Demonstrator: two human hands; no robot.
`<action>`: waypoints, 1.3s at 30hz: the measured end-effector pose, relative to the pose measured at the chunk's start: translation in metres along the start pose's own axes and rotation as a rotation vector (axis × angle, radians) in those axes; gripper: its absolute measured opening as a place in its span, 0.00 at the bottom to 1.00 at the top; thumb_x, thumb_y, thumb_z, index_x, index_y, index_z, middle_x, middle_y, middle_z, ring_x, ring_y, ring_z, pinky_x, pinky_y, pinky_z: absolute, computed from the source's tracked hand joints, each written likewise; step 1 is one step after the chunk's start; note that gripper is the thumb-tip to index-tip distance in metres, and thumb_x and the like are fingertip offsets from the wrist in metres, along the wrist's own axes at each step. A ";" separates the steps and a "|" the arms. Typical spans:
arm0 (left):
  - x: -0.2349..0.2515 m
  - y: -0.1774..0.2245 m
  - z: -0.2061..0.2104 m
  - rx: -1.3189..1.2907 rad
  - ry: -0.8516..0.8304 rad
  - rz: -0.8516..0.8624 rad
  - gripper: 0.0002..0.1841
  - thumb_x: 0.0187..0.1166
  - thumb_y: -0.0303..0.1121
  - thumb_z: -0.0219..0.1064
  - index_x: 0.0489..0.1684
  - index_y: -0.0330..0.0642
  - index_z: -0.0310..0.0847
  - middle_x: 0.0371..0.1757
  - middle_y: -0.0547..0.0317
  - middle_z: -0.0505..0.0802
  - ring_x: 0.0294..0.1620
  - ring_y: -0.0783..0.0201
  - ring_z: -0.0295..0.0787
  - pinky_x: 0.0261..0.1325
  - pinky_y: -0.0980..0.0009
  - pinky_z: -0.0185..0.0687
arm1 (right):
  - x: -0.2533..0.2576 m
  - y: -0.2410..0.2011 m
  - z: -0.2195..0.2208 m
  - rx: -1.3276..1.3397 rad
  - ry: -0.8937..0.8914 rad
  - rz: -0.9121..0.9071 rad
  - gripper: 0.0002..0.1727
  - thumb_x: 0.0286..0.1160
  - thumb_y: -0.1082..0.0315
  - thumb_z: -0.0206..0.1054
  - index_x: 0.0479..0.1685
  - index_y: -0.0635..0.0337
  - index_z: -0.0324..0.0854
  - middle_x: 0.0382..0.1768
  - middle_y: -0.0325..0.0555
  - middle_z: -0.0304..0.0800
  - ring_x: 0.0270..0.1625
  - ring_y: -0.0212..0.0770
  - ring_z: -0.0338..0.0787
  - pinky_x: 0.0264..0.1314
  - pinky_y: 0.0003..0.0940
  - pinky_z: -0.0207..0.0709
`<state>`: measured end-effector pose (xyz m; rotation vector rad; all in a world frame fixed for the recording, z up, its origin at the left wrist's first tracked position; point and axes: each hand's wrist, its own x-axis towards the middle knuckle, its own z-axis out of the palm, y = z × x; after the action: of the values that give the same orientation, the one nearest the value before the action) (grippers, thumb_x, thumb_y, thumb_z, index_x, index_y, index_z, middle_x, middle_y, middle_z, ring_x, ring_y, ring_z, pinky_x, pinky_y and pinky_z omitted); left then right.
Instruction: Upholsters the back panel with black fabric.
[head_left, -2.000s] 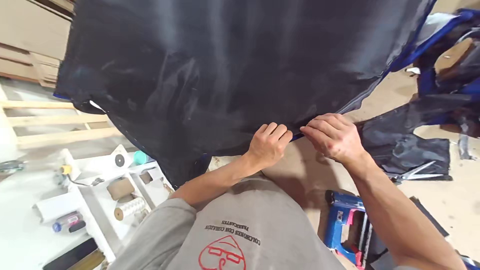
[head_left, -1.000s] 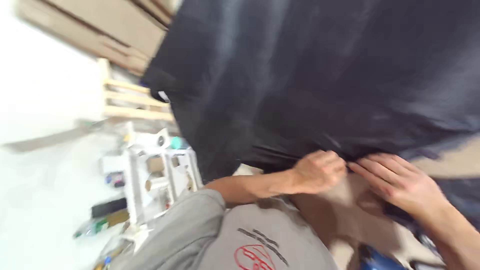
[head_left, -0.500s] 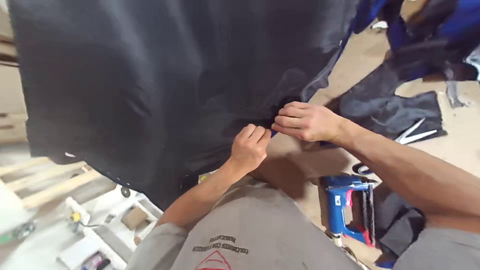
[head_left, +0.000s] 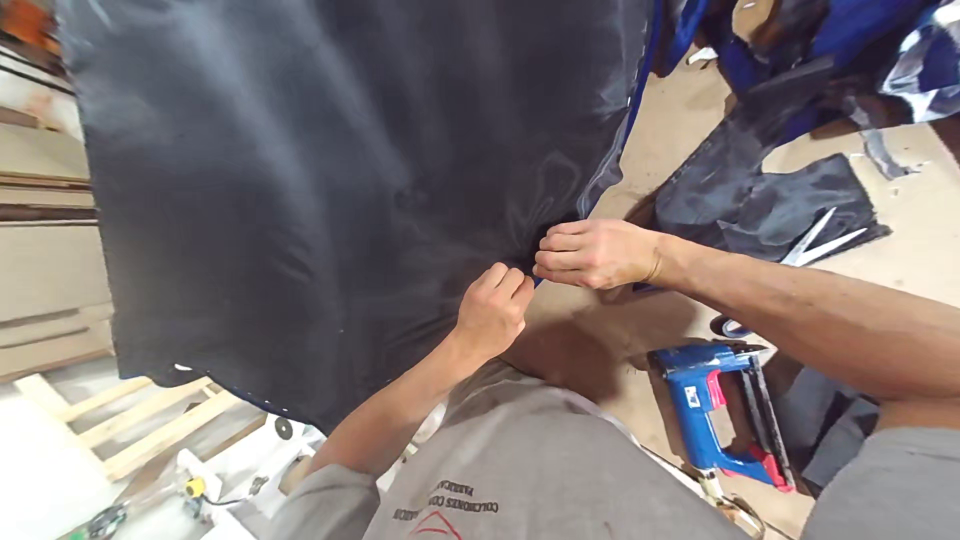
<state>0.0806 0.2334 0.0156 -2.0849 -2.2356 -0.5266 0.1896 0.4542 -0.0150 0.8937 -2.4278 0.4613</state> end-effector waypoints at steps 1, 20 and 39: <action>0.000 0.000 0.000 -0.002 -0.005 0.004 0.11 0.74 0.20 0.62 0.39 0.37 0.94 0.35 0.51 0.93 0.40 0.53 0.90 0.44 0.65 0.87 | 0.000 0.000 0.001 0.003 0.004 0.000 0.16 0.82 0.78 0.56 0.43 0.63 0.93 0.43 0.48 0.96 0.53 0.49 0.94 0.63 0.44 0.84; 0.005 -0.016 -0.029 0.001 -0.358 0.179 0.21 0.85 0.39 0.52 0.57 0.39 0.90 0.58 0.52 0.92 0.57 0.51 0.87 0.54 0.56 0.79 | -0.001 -0.004 -0.002 0.034 -0.057 0.070 0.16 0.85 0.74 0.55 0.47 0.63 0.92 0.46 0.50 0.95 0.56 0.52 0.93 0.66 0.47 0.83; 0.036 -0.040 -0.044 -0.040 -0.624 0.398 0.25 0.84 0.47 0.46 0.54 0.45 0.90 0.82 0.58 0.82 0.87 0.49 0.68 0.76 0.37 0.60 | -0.013 -0.015 0.001 -0.122 0.054 0.320 0.13 0.83 0.74 0.59 0.43 0.61 0.93 0.49 0.52 0.95 0.58 0.54 0.92 0.67 0.47 0.84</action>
<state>0.0293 0.2545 0.0573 -2.9187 -1.9386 0.1311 0.2076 0.4489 -0.0211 0.4367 -2.5259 0.4380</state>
